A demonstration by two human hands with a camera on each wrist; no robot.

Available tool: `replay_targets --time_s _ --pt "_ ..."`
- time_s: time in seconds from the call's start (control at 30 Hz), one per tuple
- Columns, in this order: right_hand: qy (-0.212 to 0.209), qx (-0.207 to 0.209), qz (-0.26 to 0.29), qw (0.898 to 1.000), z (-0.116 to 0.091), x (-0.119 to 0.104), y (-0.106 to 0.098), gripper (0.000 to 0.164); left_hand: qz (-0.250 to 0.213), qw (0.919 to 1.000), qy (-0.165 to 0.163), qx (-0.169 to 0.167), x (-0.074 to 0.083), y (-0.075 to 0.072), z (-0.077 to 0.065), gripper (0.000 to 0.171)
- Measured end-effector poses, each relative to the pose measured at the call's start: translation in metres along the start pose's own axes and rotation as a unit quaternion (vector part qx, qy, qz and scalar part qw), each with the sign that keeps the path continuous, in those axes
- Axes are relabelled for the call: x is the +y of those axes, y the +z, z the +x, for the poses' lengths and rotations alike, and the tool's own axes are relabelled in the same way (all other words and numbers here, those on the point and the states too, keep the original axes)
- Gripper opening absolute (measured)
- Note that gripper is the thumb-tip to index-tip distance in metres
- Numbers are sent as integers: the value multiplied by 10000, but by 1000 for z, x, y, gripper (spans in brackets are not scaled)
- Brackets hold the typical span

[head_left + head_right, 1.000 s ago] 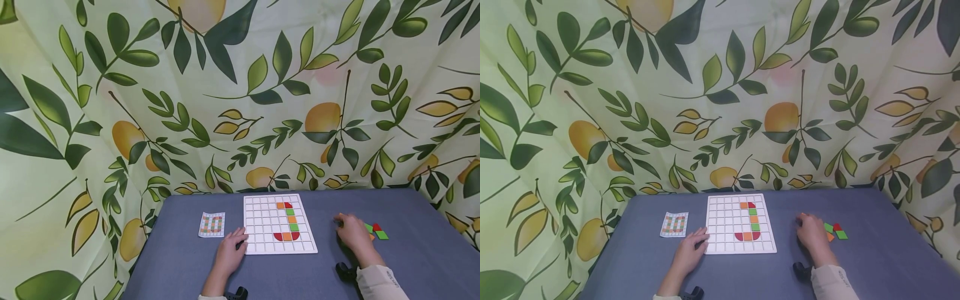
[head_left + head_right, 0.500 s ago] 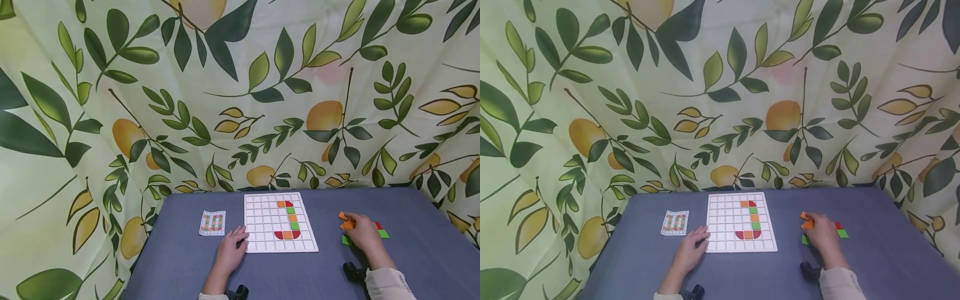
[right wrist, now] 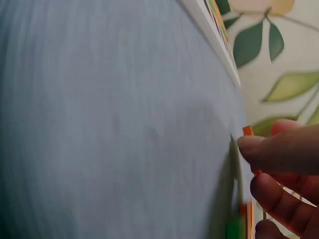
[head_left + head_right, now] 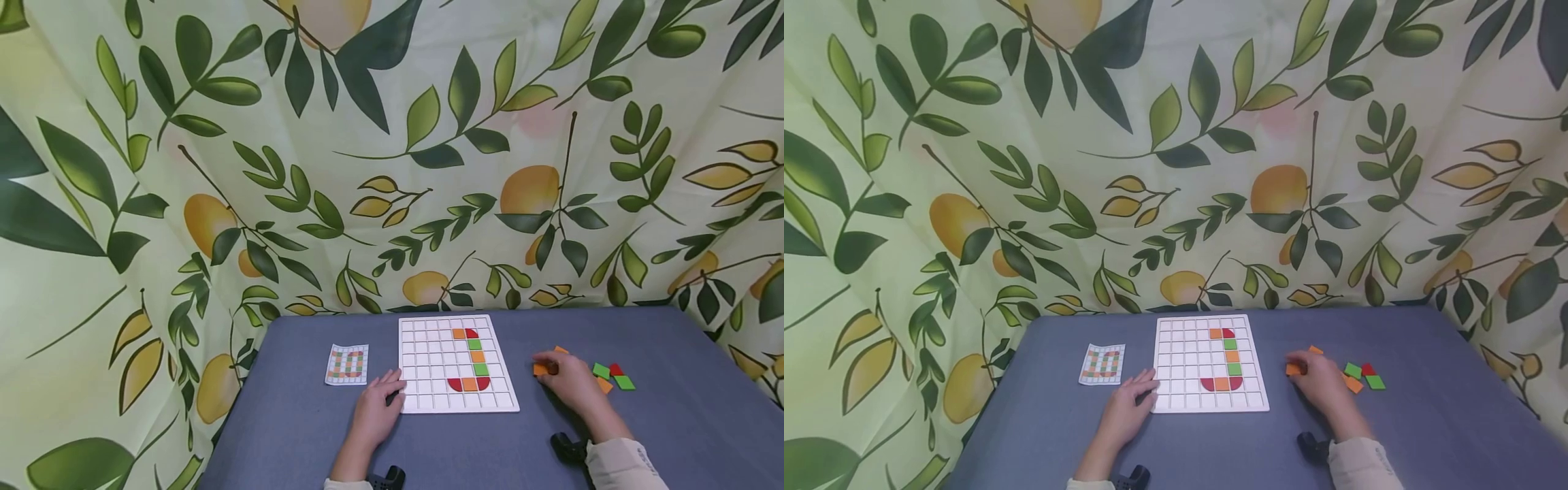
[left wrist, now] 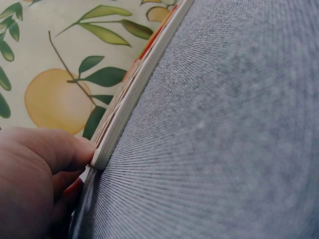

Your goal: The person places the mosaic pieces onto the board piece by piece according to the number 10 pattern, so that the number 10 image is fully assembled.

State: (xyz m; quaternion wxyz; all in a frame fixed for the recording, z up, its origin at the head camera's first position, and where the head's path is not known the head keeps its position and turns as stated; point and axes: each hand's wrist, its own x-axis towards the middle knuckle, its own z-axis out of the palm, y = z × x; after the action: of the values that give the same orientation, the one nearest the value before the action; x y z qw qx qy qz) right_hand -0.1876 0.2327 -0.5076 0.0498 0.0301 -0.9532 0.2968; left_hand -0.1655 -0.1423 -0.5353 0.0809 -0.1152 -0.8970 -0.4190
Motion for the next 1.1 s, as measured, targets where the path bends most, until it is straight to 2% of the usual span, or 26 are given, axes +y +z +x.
replay_targets --time_s 0.23,0.47,0.67,1.1 --pt "-53 -221 6 9997 7 -22 10 31 -39 10000 -13 0 0 0 0 23" --pt "29 -107 -177 9998 12 -23 10 31 -8 10000 -78 -49 -1 2 1 24" --pt "88 -241 -160 9995 18 -26 10 27 4 10000 -58 -31 -1 1 0 24" --pt "144 -409 -173 9989 42 -50 21 26 35 10000 20 0 0 0 0 23"
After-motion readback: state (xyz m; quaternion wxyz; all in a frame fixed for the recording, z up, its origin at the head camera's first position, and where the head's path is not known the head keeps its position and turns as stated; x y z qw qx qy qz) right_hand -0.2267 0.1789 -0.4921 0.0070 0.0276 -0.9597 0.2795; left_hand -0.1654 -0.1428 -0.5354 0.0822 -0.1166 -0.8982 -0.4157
